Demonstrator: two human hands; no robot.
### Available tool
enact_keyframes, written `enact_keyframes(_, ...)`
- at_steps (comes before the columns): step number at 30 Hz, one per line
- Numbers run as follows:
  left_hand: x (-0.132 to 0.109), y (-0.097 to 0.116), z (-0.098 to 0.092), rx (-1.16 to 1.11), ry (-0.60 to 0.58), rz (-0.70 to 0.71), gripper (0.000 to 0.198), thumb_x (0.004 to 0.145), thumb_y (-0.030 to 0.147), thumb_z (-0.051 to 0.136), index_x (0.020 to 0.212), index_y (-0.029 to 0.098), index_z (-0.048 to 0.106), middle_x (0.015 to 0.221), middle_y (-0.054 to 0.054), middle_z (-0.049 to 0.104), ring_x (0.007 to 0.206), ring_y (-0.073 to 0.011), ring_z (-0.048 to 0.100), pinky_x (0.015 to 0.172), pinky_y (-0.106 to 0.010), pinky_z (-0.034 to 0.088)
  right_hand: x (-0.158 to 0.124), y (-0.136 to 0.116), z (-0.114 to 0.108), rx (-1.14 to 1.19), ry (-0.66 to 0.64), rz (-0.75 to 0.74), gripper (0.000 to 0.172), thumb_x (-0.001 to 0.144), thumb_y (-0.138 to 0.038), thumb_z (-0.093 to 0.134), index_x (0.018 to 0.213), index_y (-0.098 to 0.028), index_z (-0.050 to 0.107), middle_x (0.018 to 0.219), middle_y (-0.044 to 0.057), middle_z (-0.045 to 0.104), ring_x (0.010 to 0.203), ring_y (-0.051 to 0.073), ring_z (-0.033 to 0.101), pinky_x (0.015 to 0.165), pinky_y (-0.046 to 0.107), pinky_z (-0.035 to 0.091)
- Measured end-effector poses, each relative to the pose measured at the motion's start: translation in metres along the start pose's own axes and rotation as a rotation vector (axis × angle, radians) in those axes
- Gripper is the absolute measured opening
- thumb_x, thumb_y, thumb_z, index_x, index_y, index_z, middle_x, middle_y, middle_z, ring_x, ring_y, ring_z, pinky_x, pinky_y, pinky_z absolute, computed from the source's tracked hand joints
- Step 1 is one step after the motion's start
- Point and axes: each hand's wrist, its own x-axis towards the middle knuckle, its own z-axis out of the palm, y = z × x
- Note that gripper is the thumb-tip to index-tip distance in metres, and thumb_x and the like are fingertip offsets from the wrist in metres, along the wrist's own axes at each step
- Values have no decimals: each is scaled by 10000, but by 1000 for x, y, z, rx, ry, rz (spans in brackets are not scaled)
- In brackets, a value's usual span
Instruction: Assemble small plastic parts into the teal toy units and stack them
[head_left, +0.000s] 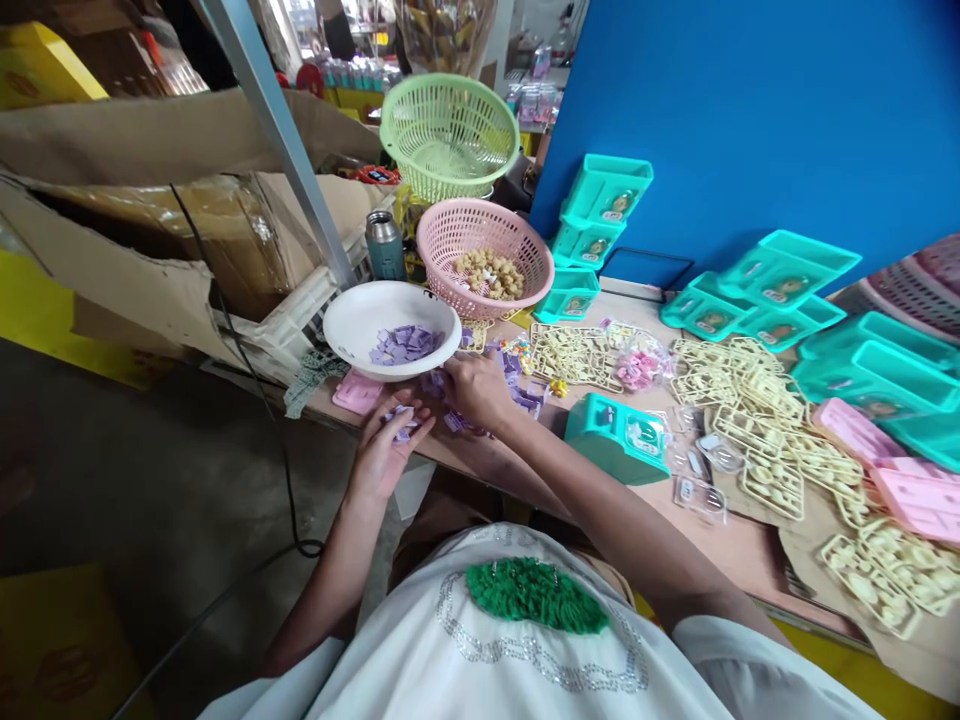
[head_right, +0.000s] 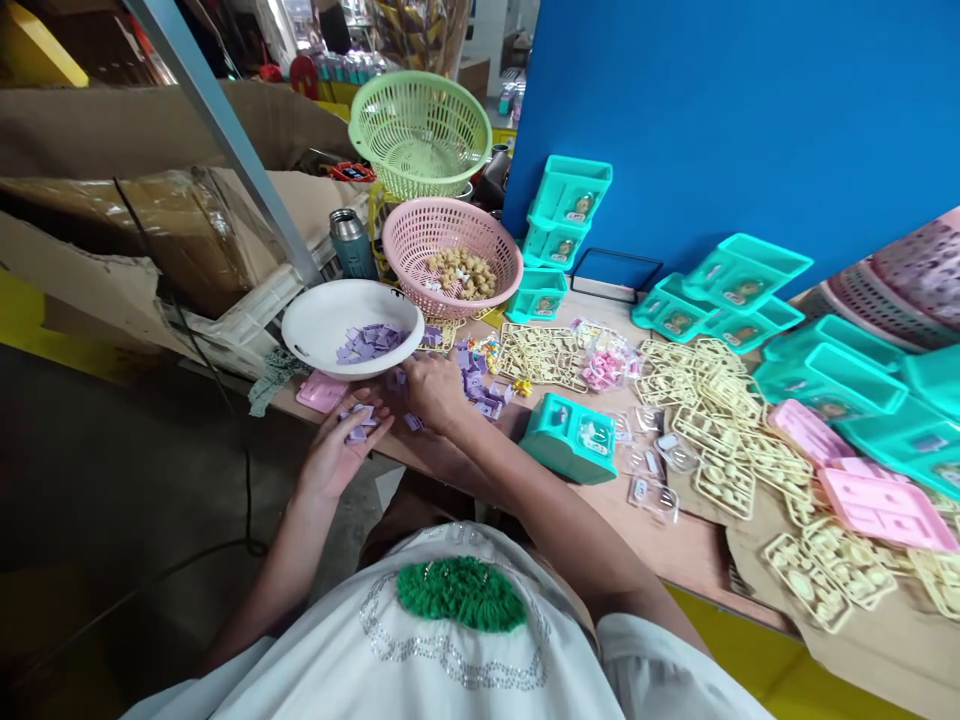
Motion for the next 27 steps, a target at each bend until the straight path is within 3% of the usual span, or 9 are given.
enact_keyframes(2,3,-2,2,12,7,17,358,749,282,813,1082,225,693,1042,-38,731,1008,-208,722,1022,-518,570,1,-2,-2,2,10,7,329,998,-234,456,1151,-118,722,1152,180,738,1069,312,669,992,463,396)
enact_keyframes(6,7,-3,3,40,73,110,396,714,296,837,1080,221,708,1082,-43,722,960,-186,714,985,-492,589,13,-16,3,-85,-22,0,322,981,-233,503,1143,-80,735,1192,234,724,1143,388,634,1077,626,312)
enact_keyframes(9,6,-4,-7,75,125,147,416,728,327,838,1111,231,705,1087,-51,724,930,-184,717,957,-497,599,20,-24,7,-94,-38,-25,317,960,-151,486,1124,-74,746,1220,242,717,1209,394,600,1104,655,278)
enact_keyframes(12,4,-4,-17,108,97,131,418,761,356,828,1140,239,696,1098,-60,729,976,-213,727,939,-500,601,17,-24,8,-50,-8,-30,326,970,-160,470,1123,-90,749,1186,232,728,1198,370,599,1111,652,281)
enact_keyframes(16,6,-5,-14,178,113,184,426,738,383,842,1110,224,708,1033,-47,726,844,-170,712,775,-352,608,0,-12,4,-22,2,-33,306,966,-167,483,1105,-107,749,1150,214,738,1161,351,610,1081,599,333)
enact_keyframes(18,12,-4,-6,319,131,245,376,749,391,825,1064,208,731,902,-23,706,688,-125,648,658,-276,561,-12,0,-1,2,21,-4,303,978,-187,476,1099,-124,747,1126,184,748,1111,321,637,1036,516,390)
enact_keyframes(20,21,-3,1,556,127,388,290,796,375,777,1028,202,755,831,-20,689,669,-134,621,664,-281,547,-21,14,-8,14,-4,68,292,977,-211,489,1070,-145,758,1086,157,762,1044,288,670,953,414,440)
enact_keyframes(24,37,-2,9,1055,80,734,302,861,286,689,1143,205,760,1016,-101,729,999,-269,683,931,-399,546,-17,35,-24,2,-55,183,324,991,-241,483,1033,-141,788,1052,176,776,982,277,708,814,328,463)
enact_keyframes(27,42,-5,10,1276,17,755,405,862,254,675,1261,206,724,1064,-136,723,1043,-323,688,932,-434,548,13,37,-32,5,87,258,369,1003,-206,433,1145,-103,757,1129,203,761,1037,305,706,816,346,467)
